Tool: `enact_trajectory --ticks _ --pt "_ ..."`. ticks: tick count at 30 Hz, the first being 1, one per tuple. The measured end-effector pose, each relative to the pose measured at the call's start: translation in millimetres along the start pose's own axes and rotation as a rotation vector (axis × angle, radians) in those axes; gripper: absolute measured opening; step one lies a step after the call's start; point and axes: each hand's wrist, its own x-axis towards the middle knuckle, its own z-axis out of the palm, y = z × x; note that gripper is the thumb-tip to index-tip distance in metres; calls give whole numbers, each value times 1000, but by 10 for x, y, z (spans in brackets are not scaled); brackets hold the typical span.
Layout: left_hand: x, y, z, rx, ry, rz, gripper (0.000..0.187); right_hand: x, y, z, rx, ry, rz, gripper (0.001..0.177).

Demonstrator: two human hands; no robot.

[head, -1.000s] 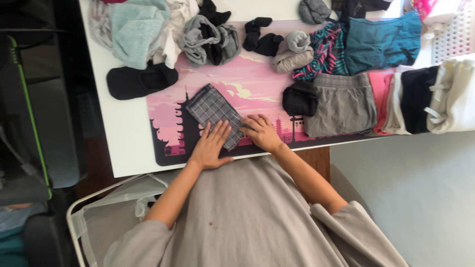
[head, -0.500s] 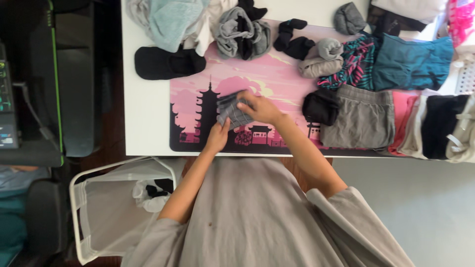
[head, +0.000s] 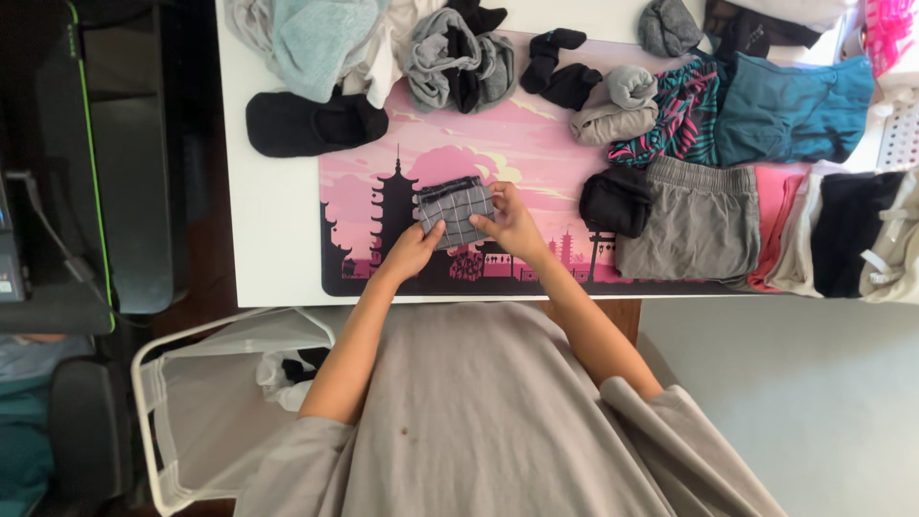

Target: The person picks up clothes from a laundry basket and folds several items including shorts, socks, and a t-shirt on a desk.

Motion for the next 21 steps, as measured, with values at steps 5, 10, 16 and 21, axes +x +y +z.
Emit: enact_trajectory --ticks 5,10,16,21 --pt "7 68 -21 -29 -5 53 52 -75 -1 83 -306 222 -256 54" --pt "125 92 42 93 186 -69 49 -64 -91 143 -523 471 -256 41" --pt "269 152 18 155 189 -103 51 -178 -249 585 -1106 129 -395 53" --pt "80 426 125 97 343 -221 47 -79 -111 593 -1247 43 -17 63"
